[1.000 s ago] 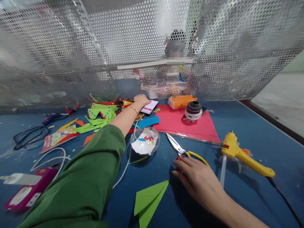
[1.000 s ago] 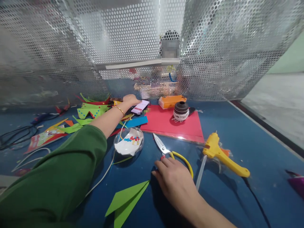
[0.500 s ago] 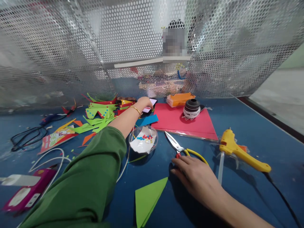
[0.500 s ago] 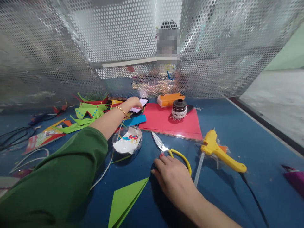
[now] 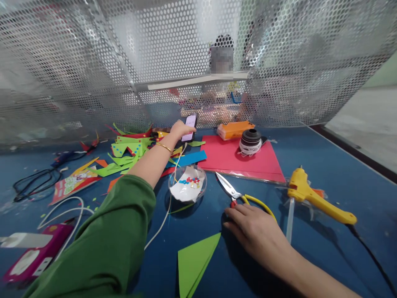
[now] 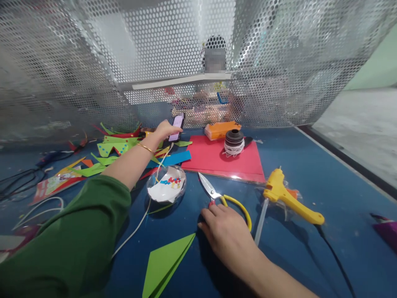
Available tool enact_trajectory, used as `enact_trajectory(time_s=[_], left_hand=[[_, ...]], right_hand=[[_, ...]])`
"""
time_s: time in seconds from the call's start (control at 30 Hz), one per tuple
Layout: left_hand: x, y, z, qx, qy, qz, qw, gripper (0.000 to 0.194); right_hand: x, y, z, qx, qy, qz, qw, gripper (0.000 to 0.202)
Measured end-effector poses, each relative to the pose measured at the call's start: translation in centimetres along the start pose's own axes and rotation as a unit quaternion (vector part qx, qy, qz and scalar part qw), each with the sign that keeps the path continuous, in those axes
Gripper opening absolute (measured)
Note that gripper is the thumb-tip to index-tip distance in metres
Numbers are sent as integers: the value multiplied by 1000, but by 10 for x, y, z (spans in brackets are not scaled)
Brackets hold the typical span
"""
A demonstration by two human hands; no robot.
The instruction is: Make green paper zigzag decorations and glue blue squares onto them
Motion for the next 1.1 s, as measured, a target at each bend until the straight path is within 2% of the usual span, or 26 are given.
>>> enact_trajectory(time_s=[0.17,0.3,0.4,0.47,0.53,0.7,0.97,1.1], left_hand=[[23,9,1,39,-18,59,997,102],[37,2,0,61,-2,100,993,111],[37,-11,1,99,4,176,979,113],[32,-16,1,127,-17,229,965,113],[25,-15,1,151,-50,259,953,111],[9,-4,3,168,-97,263,945,109],[1,0,1,151,-86,243,955,105],[5,-7,-5,150,-71,226,960,102]], right_hand=[[0,0,0,-5,3,-3,1000,14],[0,-1,-2,13,-7,2,1000,15],[-1,-1,-2,26,-17,12,999,15],[-1,0,-1,31,-20,21,999,15],[-1,1,0,32,-20,25,999,15],[0,3,0,27,-19,28,999,15],[-2,2,-1,22,-17,13,1000,12],[-1,3,-1,19,-13,8,1000,13]])
Point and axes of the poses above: each hand's wrist, its own x-axis away from the middle knuckle, its own y-axis out of the palm, z = x × y, the point moved 6 cm from there along -x, towards the middle knuckle, and after that the axes turned 14 degrees about -y, right-handed, at the moved point
